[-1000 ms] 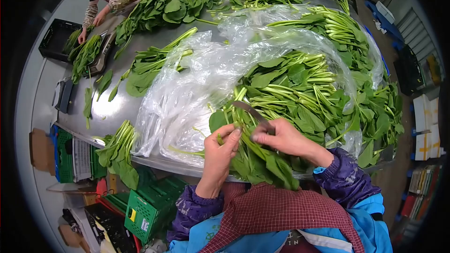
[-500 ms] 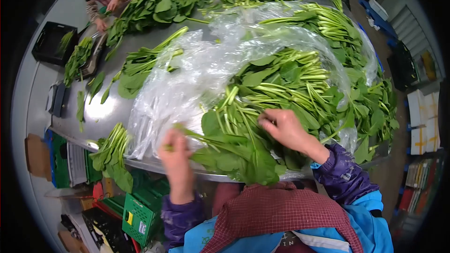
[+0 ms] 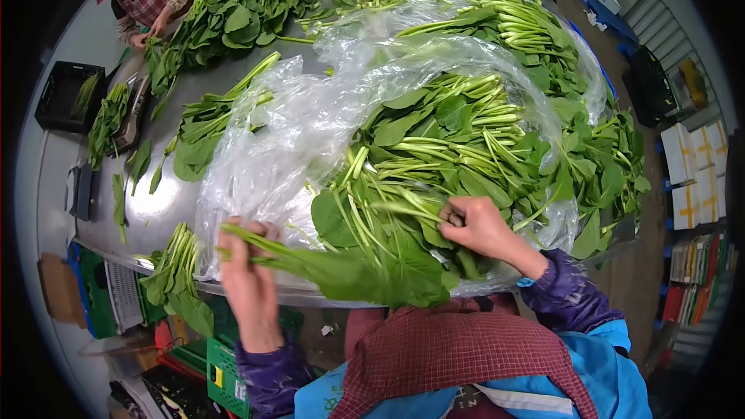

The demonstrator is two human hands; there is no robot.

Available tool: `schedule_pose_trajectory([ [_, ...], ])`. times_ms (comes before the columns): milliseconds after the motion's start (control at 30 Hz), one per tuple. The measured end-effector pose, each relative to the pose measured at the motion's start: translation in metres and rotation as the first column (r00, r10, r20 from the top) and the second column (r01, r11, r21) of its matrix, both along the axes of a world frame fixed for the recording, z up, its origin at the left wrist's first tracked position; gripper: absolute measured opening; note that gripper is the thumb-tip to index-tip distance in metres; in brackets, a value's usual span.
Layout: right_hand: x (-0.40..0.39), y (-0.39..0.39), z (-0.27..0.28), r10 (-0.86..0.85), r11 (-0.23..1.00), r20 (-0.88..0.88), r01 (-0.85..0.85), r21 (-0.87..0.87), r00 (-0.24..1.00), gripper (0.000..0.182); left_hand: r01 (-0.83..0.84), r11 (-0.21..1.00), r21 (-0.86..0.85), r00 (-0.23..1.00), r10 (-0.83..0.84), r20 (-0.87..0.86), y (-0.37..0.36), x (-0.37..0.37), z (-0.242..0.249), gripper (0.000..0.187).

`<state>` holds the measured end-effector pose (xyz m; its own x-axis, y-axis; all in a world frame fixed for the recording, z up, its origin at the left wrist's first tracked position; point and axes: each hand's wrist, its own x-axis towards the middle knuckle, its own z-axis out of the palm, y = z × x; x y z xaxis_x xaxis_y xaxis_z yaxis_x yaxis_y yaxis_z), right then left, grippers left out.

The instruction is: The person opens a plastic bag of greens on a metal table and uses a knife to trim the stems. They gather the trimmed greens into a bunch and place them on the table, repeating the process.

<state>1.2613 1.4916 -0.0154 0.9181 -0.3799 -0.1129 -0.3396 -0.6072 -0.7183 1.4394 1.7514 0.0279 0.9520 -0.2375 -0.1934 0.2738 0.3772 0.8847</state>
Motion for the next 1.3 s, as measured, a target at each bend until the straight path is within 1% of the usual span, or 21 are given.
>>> schedule_pose_trajectory([
  [33, 0.000, 0.002, 0.009, -0.001, 1.000, 0.005, 0.001, 0.003, 1.000, 0.019, 0.075, 0.996, -0.040, 0.995, -0.078, -0.066, -0.008, -0.010, -0.007, 0.026],
  [100, 0.001, 0.007, 0.025, -0.051, 0.922, -0.006, 0.049, 0.384, 0.999, 0.016, 0.292, 0.956, -0.043, 0.951, -0.294, -0.094, -0.024, -0.027, -0.025, 0.030],
  [133, 0.001, 0.012, 0.030, -0.056, 0.914, -0.003, 0.052, 0.403, 0.998, 0.017, 0.359, 0.933, -0.024, 0.920, -0.359, -0.158, -0.033, -0.036, -0.027, 0.026],
  [200, 0.003, 0.020, 0.035, -0.043, 0.925, 0.025, 0.031, 0.378, 0.999, 0.017, 0.414, 0.910, -0.010, 0.887, -0.406, -0.220, -0.050, -0.048, -0.029, 0.022],
  [267, 0.004, 0.028, 0.034, -0.017, 0.957, 0.078, -0.007, 0.289, 0.997, 0.016, 0.484, 0.865, -0.136, 0.842, -0.502, -0.198, -0.060, -0.056, -0.031, 0.012],
  [433, 0.006, 0.036, 0.031, 0.123, 0.961, 0.135, -0.152, 0.232, 0.983, 0.021, 0.416, 0.902, -0.116, 0.878, -0.431, -0.209, -0.065, -0.054, -0.031, 0.008],
  [500, 0.010, 0.029, 0.032, 0.110, 0.985, 0.105, -0.123, 0.125, 0.988, 0.019, 0.432, 0.900, -0.055, 0.876, -0.433, -0.214, -0.063, -0.052, -0.029, 0.007],
  [533, 0.013, 0.025, 0.033, 0.108, 0.994, 0.155, -0.103, -0.039, 0.982, 0.018, 0.433, 0.900, -0.056, 0.875, -0.434, -0.214, -0.062, -0.052, -0.027, 0.007],
  [567, 0.016, 0.023, 0.035, 0.106, 0.994, 0.153, -0.101, -0.039, 0.982, 0.018, 0.460, 0.888, -0.024, 0.867, -0.455, -0.205, -0.061, -0.052, -0.024, 0.010],
  [667, 0.029, 0.023, 0.050, 0.347, 0.883, 0.115, -0.283, -0.376, 0.931, 0.016, 0.490, 0.870, 0.047, 0.864, -0.478, -0.162, -0.059, -0.056, -0.021, 0.014],
  [700, 0.034, 0.024, 0.056, 0.344, 0.883, 0.116, -0.279, -0.376, 0.932, 0.016, 0.489, 0.868, 0.085, 0.870, -0.478, -0.124, -0.059, -0.057, -0.020, 0.015],
  [767, 0.042, 0.024, 0.063, 0.368, 0.762, -0.078, -0.348, -0.546, 0.927, 0.011, 0.477, 0.869, 0.131, 0.879, -0.468, -0.093, -0.060, -0.058, -0.016, 0.015],
  [833, 0.045, 0.014, 0.059, 0.321, 0.759, -0.076, -0.305, -0.575, 0.944, 0.010, 0.464, 0.869, 0.175, 0.886, -0.460, -0.066, -0.056, -0.057, -0.016, 0.016],
  [900, 0.046, -0.005, 0.054, 0.255, 0.804, -0.001, -0.212, -0.555, 0.967, 0.010, 0.370, 0.893, 0.255, 0.920, -0.390, 0.029, -0.044, -0.051, -0.018, 0.014],
  [967, 0.042, -0.016, 0.054, 0.175, 0.924, 0.068, -0.140, -0.355, 0.982, 0.013, 0.298, 0.945, 0.134, 0.953, -0.302, 0.009, -0.029, -0.037, -0.019, 0.013],
  [1033, 0.038, -0.019, 0.046, 0.167, 0.938, 0.022, -0.152, -0.311, 0.986, 0.015, 0.117, 0.986, 0.118, 0.987, -0.128, 0.092, -0.013, -0.019, -0.019, 0.018],
  [1100, 0.035, -0.019, 0.024, 0.159, 0.952, -0.018, -0.158, -0.262, 0.987, 0.018, -0.129, 0.963, 0.237, 0.966, 0.068, 0.249, 0.005, -0.002, -0.010, 0.018],
  [1167, 0.031, -0.007, -0.015, 0.107, 0.928, -0.166, -0.158, -0.338, 0.980, 0.024, -0.344, 0.850, 0.399, 0.834, 0.082, 0.545, 0.020, 0.008, -0.002, 0.019],
  [1233, 0.025, 0.023, -0.053, 0.213, 0.941, -0.100, -0.232, -0.247, 0.972, 0.038, -0.462, 0.831, 0.310, 0.755, 0.185, 0.629, 0.025, 0.016, 0.003, 0.020],
  [1267, 0.020, 0.048, -0.055, 0.267, 0.934, -0.073, -0.277, -0.227, 0.961, 0.043, -0.460, 0.831, 0.312, 0.756, 0.183, 0.628, 0.027, 0.017, 0.007, 0.020],
  [1300, 0.018, 0.069, -0.054, 0.318, 0.924, -0.045, -0.320, -0.207, 0.947, 0.047, -0.414, 0.886, 0.211, 0.790, 0.234, 0.567, 0.030, 0.017, 0.012, 0.020],
])
